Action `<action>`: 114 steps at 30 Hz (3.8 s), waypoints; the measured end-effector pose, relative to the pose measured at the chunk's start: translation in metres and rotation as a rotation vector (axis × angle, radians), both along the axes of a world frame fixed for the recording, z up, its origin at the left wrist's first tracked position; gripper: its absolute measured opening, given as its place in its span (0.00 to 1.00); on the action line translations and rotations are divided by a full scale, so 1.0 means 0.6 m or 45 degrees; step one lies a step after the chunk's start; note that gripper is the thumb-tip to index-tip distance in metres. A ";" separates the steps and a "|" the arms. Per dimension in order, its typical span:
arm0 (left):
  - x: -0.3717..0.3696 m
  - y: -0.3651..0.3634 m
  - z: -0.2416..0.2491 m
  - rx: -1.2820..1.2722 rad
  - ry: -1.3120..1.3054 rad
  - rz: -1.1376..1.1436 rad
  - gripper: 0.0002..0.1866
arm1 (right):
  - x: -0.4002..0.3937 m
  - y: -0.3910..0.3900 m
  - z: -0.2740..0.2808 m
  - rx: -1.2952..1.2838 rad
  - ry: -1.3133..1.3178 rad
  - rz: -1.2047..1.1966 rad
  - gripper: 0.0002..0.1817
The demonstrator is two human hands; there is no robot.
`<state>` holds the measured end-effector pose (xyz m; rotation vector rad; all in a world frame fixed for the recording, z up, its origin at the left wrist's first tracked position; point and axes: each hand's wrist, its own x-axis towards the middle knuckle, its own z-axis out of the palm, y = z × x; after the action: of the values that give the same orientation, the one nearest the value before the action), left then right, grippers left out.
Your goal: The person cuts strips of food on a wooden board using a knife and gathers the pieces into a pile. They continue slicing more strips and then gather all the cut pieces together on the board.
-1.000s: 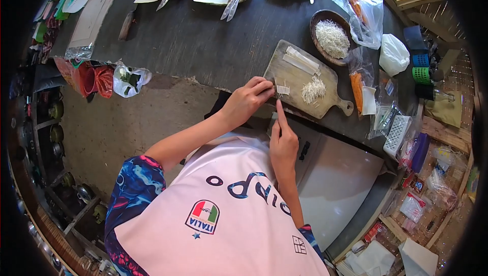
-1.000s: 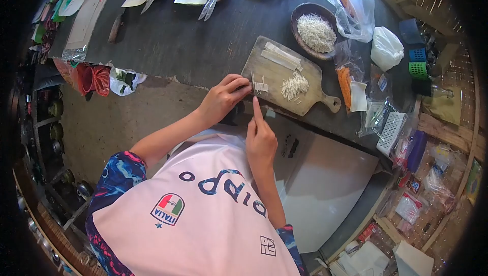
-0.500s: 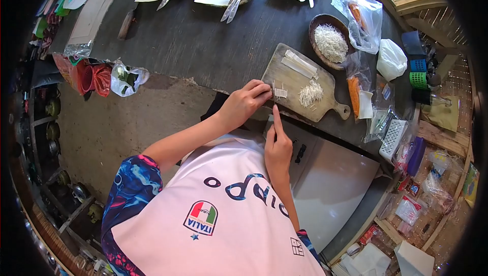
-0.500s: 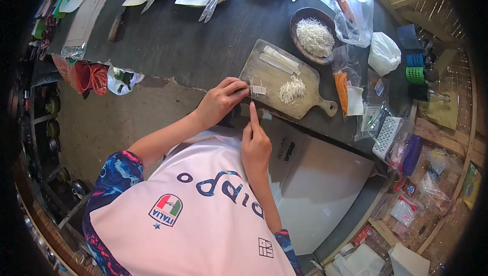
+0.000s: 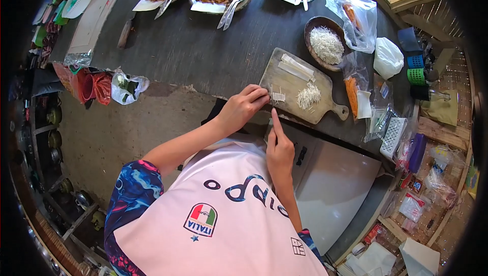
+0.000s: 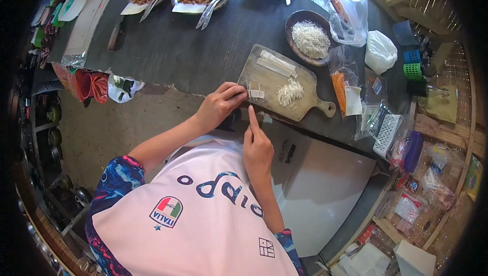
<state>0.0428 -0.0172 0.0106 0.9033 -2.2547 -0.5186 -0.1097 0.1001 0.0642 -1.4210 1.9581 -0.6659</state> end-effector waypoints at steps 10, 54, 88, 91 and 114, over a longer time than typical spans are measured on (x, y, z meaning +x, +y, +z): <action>0.004 0.002 -0.004 0.034 -0.014 -0.039 0.17 | 0.007 0.004 0.007 0.035 -0.018 -0.033 0.32; 0.006 0.002 0.003 0.094 0.034 0.035 0.18 | -0.068 -0.012 -0.031 0.218 -0.932 -0.243 0.27; -0.069 -0.018 0.012 -0.046 -0.120 -0.199 0.18 | -0.024 0.047 0.007 -0.057 0.139 -0.219 0.31; -0.067 -0.018 0.016 -0.038 -0.121 -0.198 0.17 | -0.024 0.055 0.014 -0.007 0.202 -0.222 0.31; -0.069 -0.020 0.034 -0.112 -0.305 -0.253 0.20 | -0.032 0.063 0.007 0.031 0.176 -0.205 0.35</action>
<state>0.0012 -0.0293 0.0307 0.7338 -2.5811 -0.4121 -0.1289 0.1381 0.0682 -1.3356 2.1985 -0.6268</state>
